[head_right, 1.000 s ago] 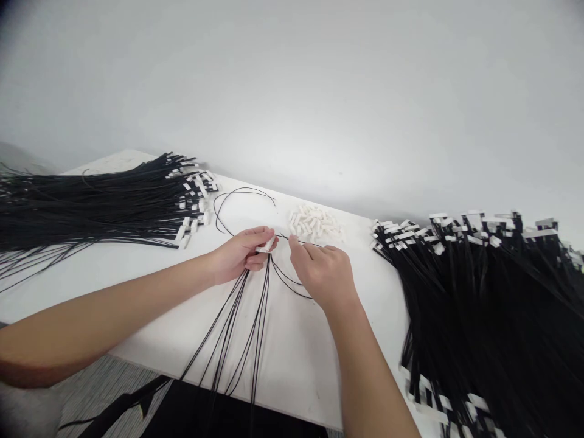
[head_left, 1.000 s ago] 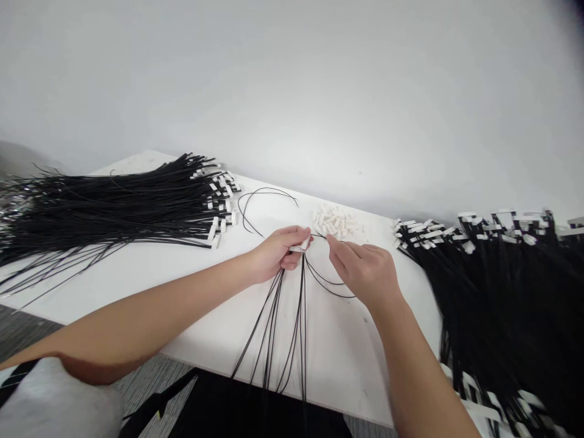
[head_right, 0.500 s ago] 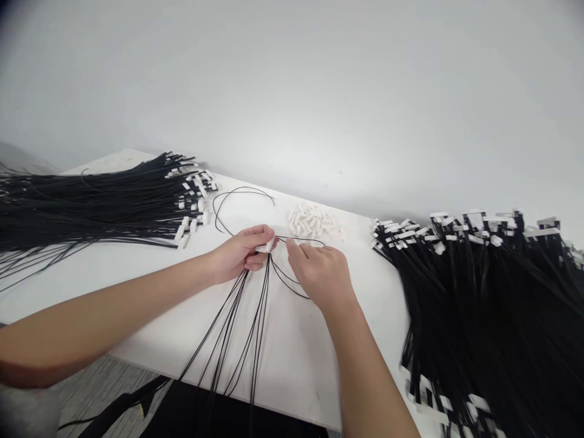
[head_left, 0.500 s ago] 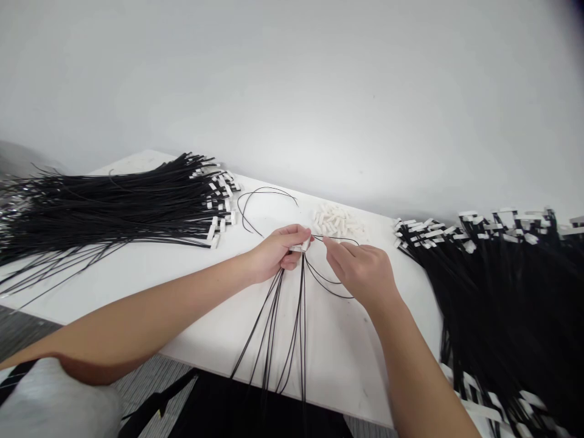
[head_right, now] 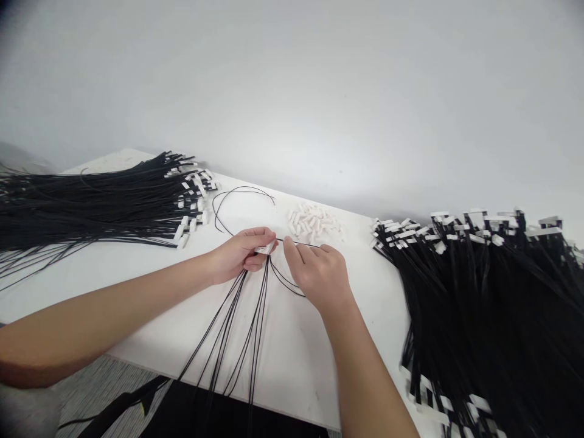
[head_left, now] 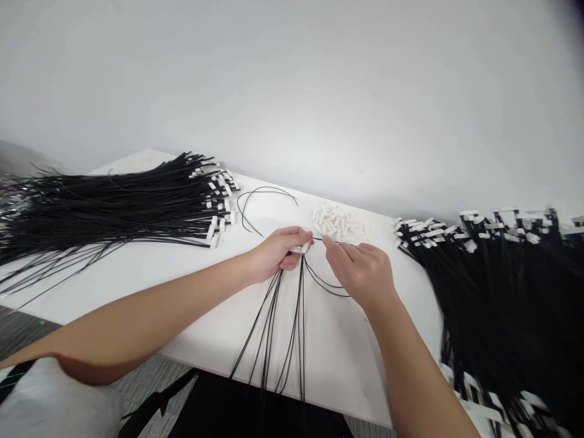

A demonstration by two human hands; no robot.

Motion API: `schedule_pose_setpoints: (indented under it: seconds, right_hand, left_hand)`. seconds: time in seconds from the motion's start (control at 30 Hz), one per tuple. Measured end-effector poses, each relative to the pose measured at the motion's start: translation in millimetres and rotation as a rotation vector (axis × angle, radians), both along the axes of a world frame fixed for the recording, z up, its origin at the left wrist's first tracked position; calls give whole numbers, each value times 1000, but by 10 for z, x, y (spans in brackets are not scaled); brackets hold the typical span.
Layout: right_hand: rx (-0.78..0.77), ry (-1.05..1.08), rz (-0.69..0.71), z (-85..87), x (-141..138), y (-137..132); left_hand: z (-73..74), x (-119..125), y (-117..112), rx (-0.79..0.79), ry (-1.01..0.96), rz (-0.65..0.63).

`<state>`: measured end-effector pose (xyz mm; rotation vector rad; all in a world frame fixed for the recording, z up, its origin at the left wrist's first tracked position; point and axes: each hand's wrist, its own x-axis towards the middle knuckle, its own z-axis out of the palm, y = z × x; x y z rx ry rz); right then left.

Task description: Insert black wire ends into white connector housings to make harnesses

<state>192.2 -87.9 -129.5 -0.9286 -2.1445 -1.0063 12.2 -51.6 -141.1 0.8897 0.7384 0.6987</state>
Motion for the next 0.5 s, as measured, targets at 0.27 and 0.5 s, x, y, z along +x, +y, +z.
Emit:
schedule_pose_setpoints:
  seconds: [0.27,0.5]
  right_hand:
    - [-18,95,-23,-30,18,11]
    - [-41,106,0,-15,22,-6]
  left_hand:
    - [11,-7,0,-1,12,-42]
    - [10,-14,20,-18,8,-94]
